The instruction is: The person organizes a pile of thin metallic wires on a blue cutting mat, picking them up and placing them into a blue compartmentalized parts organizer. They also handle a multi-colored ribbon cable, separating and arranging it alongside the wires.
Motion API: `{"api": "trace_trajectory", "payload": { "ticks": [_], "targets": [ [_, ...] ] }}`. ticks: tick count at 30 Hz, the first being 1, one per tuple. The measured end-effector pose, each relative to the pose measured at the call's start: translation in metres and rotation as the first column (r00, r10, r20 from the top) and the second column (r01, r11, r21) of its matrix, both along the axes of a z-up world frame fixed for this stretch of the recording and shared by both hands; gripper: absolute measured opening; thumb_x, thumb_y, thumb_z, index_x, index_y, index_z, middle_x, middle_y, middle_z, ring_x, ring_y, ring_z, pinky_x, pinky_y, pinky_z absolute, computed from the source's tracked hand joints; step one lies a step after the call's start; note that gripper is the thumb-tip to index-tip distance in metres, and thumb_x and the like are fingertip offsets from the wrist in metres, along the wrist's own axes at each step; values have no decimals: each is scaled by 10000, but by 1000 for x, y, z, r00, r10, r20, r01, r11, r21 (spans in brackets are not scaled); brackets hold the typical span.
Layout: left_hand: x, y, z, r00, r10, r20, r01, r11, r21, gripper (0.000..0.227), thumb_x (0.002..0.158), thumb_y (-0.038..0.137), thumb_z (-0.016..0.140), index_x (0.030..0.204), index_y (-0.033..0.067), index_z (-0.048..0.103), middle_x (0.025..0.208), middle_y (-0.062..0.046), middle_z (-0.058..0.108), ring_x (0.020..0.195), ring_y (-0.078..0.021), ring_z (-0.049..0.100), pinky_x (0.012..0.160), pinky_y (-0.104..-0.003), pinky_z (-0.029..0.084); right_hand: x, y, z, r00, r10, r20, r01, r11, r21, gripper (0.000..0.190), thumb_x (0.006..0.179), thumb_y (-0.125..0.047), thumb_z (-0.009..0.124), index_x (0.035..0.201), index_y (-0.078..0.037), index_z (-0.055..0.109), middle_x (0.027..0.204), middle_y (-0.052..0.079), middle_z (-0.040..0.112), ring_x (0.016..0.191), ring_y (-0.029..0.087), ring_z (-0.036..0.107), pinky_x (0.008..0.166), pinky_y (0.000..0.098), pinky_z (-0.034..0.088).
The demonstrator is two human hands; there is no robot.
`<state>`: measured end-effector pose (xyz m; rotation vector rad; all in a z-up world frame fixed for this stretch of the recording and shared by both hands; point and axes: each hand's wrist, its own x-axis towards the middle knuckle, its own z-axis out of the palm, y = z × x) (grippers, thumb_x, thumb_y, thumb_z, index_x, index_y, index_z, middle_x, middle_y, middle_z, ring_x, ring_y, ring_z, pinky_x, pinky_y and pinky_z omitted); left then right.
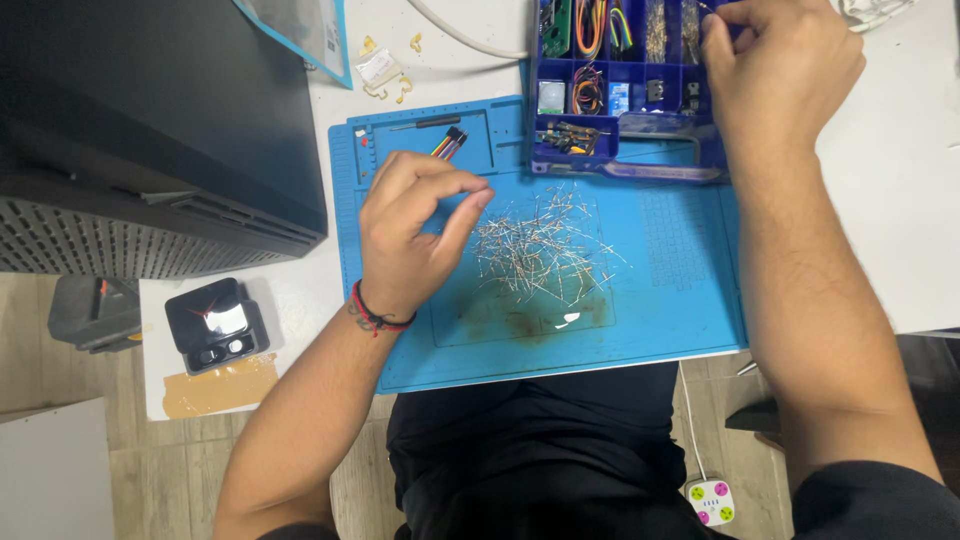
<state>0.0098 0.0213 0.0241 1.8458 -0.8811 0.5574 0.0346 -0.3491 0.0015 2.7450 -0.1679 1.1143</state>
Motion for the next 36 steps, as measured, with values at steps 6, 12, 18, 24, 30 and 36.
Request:
{"api": "trace_trajectory", "payload": {
  "ticks": [6,12,18,24,30,36],
  "targets": [
    [5,4,1,999,-14,-39,17,996,84,170,1038,164,660,1143,31,675,1047,-124,659,982,-312,636,909,-413,499,-2,-22,-26,995,24,-101,-25,1000,-10,340,1132,-476,1024,1009,-284,772,843,-80,733,746,206,700,609,394,488],
    [13,13,-3,999,13,-51,-7,993,114,222,1016,37,545,1226,43,616,1098,-121,638,982,-290,602,910,-402,485,-34,25,-8,922,383,-57,-253,708,659,246,1445,-114,678,1334,48,529,951,134,464,791,203,452,713,355,376],
    [24,21,-7,990,-118,-83,141,905,401,346,880,14,632,1219,83,625,1208,-107,612,1115,-337,541,957,-487,428,-49,47,4,738,673,46,-653,696,300,168,1244,126,753,1374,233,759,1086,296,649,685,266,529,636,365,428],
    [23,10,-33,976,-212,-56,209,822,529,330,864,201,877,1133,129,700,1194,-62,604,1148,-305,553,949,-493,441,-55,62,2,746,665,-23,-652,737,175,137,1171,-48,841,1251,44,903,875,81,685,721,252,611,668,360,426],
    [24,5,-39,981,-194,-13,174,848,500,49,962,165,763,940,158,720,1050,9,641,1023,-276,561,879,-449,434,-57,83,6,681,729,-74,-709,681,184,106,1143,-114,812,1206,-55,873,808,18,665,683,205,631,615,346,449],
    [20,7,-11,984,-180,-9,169,905,391,56,1019,142,717,982,129,678,1048,-7,659,978,-270,574,835,-405,419,-57,98,5,598,796,-93,-764,602,233,249,1061,-302,825,1199,-95,831,918,55,710,706,192,644,599,321,454]
  ]
}}
